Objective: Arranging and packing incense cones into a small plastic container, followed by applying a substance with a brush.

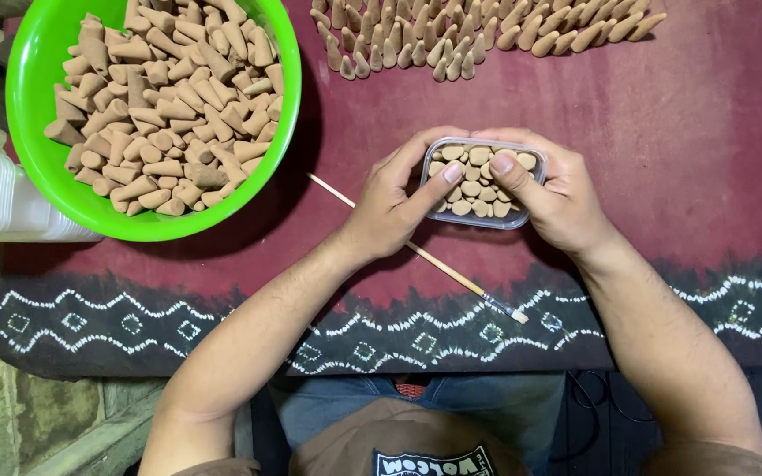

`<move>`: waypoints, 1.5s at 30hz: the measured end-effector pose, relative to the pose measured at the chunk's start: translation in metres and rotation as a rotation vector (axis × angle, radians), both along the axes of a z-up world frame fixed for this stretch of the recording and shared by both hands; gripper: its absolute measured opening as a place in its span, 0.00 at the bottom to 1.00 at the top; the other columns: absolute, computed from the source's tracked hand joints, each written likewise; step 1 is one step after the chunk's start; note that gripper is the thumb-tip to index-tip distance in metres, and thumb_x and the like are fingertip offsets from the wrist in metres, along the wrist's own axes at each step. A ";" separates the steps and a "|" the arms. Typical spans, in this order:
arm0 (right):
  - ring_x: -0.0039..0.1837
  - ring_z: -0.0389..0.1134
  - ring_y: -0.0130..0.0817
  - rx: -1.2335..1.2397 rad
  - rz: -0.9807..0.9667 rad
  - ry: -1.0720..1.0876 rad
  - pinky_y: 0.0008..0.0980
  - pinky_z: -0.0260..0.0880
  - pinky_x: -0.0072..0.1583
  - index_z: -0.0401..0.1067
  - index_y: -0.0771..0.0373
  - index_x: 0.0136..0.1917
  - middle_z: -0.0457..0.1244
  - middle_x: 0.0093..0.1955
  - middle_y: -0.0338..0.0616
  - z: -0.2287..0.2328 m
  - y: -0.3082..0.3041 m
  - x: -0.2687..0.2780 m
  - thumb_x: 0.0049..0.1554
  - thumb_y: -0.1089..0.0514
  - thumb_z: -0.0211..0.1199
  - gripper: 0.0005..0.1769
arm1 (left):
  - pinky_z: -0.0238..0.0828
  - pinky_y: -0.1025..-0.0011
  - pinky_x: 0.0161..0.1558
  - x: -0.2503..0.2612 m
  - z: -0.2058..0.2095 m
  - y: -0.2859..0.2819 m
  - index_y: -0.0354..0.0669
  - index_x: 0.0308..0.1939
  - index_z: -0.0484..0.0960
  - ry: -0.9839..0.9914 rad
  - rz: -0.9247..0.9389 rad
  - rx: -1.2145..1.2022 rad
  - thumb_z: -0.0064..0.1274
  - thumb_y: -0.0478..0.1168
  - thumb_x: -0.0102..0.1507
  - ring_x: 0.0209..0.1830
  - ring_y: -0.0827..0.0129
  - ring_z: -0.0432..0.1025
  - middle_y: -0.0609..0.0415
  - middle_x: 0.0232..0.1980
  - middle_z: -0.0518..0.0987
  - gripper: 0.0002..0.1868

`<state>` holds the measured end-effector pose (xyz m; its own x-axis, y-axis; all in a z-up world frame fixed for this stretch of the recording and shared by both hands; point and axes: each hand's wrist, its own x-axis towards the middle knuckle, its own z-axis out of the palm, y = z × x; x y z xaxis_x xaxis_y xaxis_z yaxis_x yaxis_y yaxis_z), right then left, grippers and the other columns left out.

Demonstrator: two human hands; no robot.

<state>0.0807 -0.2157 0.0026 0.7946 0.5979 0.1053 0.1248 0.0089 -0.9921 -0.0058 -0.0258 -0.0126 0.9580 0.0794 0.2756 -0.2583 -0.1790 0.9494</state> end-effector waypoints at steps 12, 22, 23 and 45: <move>0.52 0.64 0.29 -0.005 0.012 -0.043 0.36 0.72 0.58 0.74 0.66 0.65 0.69 0.47 0.48 0.003 0.005 -0.009 0.70 0.50 0.49 0.22 | 0.72 0.50 0.61 -0.002 0.003 -0.003 0.50 0.65 0.76 0.024 0.043 -0.034 0.41 0.49 0.76 0.57 0.47 0.77 0.39 0.52 0.81 0.18; 0.52 0.65 0.33 -0.043 0.037 -0.169 0.41 0.72 0.53 0.75 0.68 0.65 0.69 0.47 0.56 0.001 0.002 -0.005 0.69 0.55 0.54 0.18 | 0.72 0.57 0.60 0.000 0.000 -0.008 0.51 0.60 0.80 -0.011 0.092 -0.060 0.40 0.46 0.75 0.53 0.59 0.76 0.46 0.49 0.82 0.16; 0.51 0.65 0.31 -0.038 0.048 -0.134 0.40 0.72 0.53 0.75 0.68 0.65 0.69 0.46 0.53 0.002 0.002 -0.006 0.68 0.55 0.55 0.19 | 0.72 0.57 0.59 0.000 -0.001 -0.008 0.51 0.60 0.81 -0.006 0.104 -0.077 0.40 0.46 0.75 0.52 0.62 0.75 0.46 0.49 0.82 0.16; 0.48 0.69 0.42 -0.152 0.086 -0.332 0.48 0.71 0.52 0.74 0.67 0.66 0.68 0.45 0.61 0.001 -0.001 -0.003 0.61 0.58 0.68 0.21 | 0.68 0.76 0.46 0.001 0.008 -0.003 0.42 0.52 0.83 0.109 0.050 -0.325 0.53 0.43 0.66 0.40 0.76 0.68 0.56 0.36 0.77 0.14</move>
<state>0.0782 -0.2163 0.0040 0.6784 0.6895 0.2536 0.4451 -0.1111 -0.8886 -0.0044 -0.0287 -0.0047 0.9730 0.1943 0.1246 -0.1509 0.1272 0.9803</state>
